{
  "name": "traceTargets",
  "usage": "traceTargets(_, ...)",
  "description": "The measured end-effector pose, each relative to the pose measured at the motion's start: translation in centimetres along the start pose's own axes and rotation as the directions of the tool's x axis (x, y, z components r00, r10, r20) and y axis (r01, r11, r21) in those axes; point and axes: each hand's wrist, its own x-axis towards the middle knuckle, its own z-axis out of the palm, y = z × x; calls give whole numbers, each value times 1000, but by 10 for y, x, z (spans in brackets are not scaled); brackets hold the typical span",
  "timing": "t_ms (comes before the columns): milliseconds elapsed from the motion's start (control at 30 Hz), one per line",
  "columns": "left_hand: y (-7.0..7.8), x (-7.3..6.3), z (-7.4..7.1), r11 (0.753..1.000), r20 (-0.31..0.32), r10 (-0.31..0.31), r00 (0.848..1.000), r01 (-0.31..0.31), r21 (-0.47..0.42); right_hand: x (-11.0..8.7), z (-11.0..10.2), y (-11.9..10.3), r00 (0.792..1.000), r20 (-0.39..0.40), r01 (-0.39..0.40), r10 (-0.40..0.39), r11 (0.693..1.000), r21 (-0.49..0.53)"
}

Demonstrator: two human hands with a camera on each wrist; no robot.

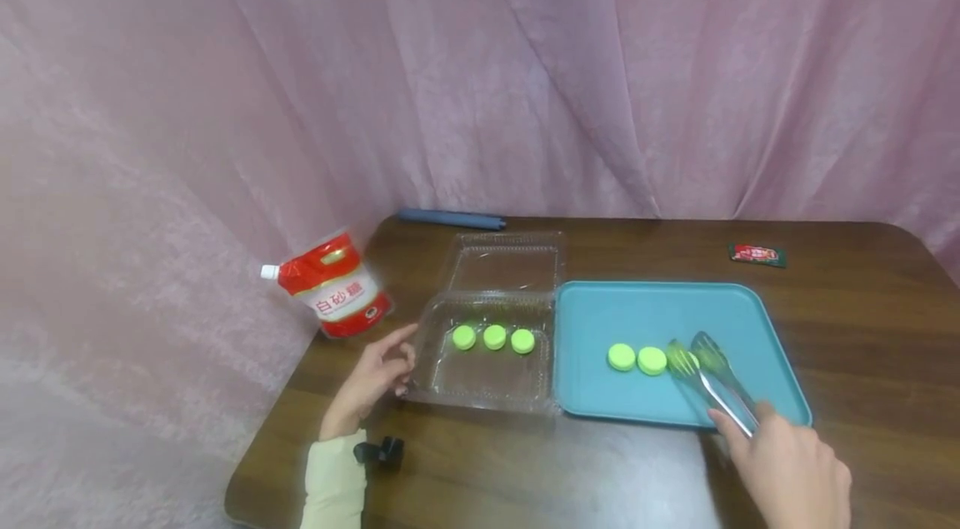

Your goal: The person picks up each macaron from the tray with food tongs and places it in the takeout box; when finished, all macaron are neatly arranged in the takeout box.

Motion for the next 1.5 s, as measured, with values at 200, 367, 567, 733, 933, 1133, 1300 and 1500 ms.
traceTargets(200,0,1,-1,1000,4,14,1000,-14,6,3,1,3,1000,2,5,-5,1000,1)
traceTargets(367,0,0,0,1000,-3,11,1000,-11,13,3,0,5,1000,-22,20,-20,1000,-13)
traceTargets(567,1,0,0,1000,0,5,1000,-5,13,3,-8,5,992,-107,70,-73,997,-30)
traceTargets(733,2,0,-1,1000,5,-4,1000,4,7,8,-16,7,985,-136,100,-105,994,-49)
traceTargets(933,4,-3,-2,1000,-7,-6,1000,6,19,17,-25,6,980,-142,132,-139,990,-58)
traceTargets(1133,2,-2,-1,1000,-2,-1,1000,1,19,23,-35,-1,966,-153,199,-208,977,-73)
traceTargets(1300,1,-1,-1,1000,11,1,1000,-1,12,28,-42,-8,948,-170,260,-270,962,-81)
traceTargets(1500,1,-1,0,1000,0,0,1000,0,8,34,-46,-18,898,-244,348,-365,931,-112)
